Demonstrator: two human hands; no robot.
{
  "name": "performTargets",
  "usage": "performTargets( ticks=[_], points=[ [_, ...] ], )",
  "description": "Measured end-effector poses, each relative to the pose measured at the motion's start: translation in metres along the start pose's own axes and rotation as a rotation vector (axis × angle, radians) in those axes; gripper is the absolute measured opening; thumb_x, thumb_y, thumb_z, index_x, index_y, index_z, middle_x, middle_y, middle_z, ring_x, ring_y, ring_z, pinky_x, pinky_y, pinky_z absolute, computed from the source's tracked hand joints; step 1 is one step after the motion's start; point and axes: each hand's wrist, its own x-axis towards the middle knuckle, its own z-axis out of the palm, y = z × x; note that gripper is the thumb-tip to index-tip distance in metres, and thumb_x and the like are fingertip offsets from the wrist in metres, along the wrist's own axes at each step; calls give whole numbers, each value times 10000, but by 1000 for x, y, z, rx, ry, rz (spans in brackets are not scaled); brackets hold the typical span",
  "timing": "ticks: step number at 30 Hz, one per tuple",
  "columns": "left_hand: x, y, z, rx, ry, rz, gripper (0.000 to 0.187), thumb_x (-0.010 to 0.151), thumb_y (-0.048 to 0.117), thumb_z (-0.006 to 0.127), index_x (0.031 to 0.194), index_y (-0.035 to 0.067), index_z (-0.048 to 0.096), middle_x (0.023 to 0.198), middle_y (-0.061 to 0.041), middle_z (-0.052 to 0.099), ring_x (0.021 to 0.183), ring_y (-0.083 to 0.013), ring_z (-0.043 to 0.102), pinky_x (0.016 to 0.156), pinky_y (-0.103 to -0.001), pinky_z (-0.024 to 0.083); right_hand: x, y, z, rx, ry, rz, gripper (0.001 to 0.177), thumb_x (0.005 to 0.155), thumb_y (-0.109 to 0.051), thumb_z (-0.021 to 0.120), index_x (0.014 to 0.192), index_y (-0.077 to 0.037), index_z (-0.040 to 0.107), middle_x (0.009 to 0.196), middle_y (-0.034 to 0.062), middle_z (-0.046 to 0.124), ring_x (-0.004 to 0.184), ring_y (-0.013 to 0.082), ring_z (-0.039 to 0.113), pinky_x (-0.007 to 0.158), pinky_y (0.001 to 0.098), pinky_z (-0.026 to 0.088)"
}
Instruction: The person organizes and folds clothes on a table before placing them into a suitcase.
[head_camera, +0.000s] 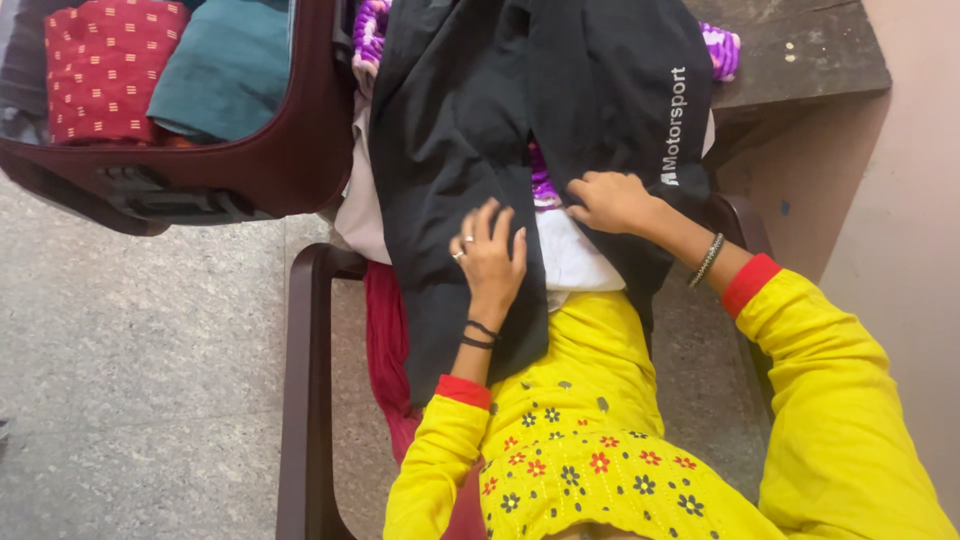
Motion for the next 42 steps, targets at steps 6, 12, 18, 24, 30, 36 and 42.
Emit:
performTargets(
  ticks=[6,12,18,24,30,36,42],
  points=[
    [-3,-25,-5,190,-234,-103,778,925,578,632,1551,157,441,1683,-104,224,1553,-475,70,1141,-792,2,6,-5,34,-3,-113,18,427,932,-289,618,1267,-38,532,1103,232,713,1008,422,704,850,514,560],
    [-8,-33,2,178,-250,-90,807,905,594,628,1560,165,433,1685,-106,234,1549,-475,79,1130,-790,14,4,-14,26,-90,-153,-51,335,915,-173,602,1213,-28,556,1061,215,734,1001,402,724,822,501,576],
    [-7,-36,1,205,-346,-132,833,894,633,619,1560,176,414,1677,-106,229,1547,-464,67,1118,-797,6,-7,-21,7,-94,-331,-117,371,881,-232,647,1200,-52,591,1066,195,736,1014,390,716,827,492,574],
    [8,-31,-9,185,-377,-144,802,857,645,626,1470,135,527,1590,-148,354,1465,-511,190,1047,-832,96,-15,-41,-5,-161,-230,-104,336,936,-388,642,1123,-111,681,1080,146,742,1011,361,722,837,471,573],
    [130,-44,-24,-80,-374,-364,443,903,512,645,970,94,772,989,-180,750,974,-409,712,884,-572,518,-1,-48,-14,-17,100,-295,363,927,-449,634,1166,-180,680,1276,73,638,1177,309,641,917,486,545],
    [244,-57,-9,-212,-87,-192,275,914,343,686,920,76,753,939,-162,745,888,-377,728,774,-466,573,6,-50,-16,-172,182,-318,658,831,-542,697,1382,-209,562,1650,131,144,1459,532,183,1022,772,300],
    [331,-107,44,-212,143,53,149,937,160,691,1032,46,688,1015,-183,678,964,-391,667,838,-480,544,25,-53,20,-23,94,-317,802,812,-571,691,1500,-252,433,1669,141,71,1425,638,112,1005,822,268]
  ],
)
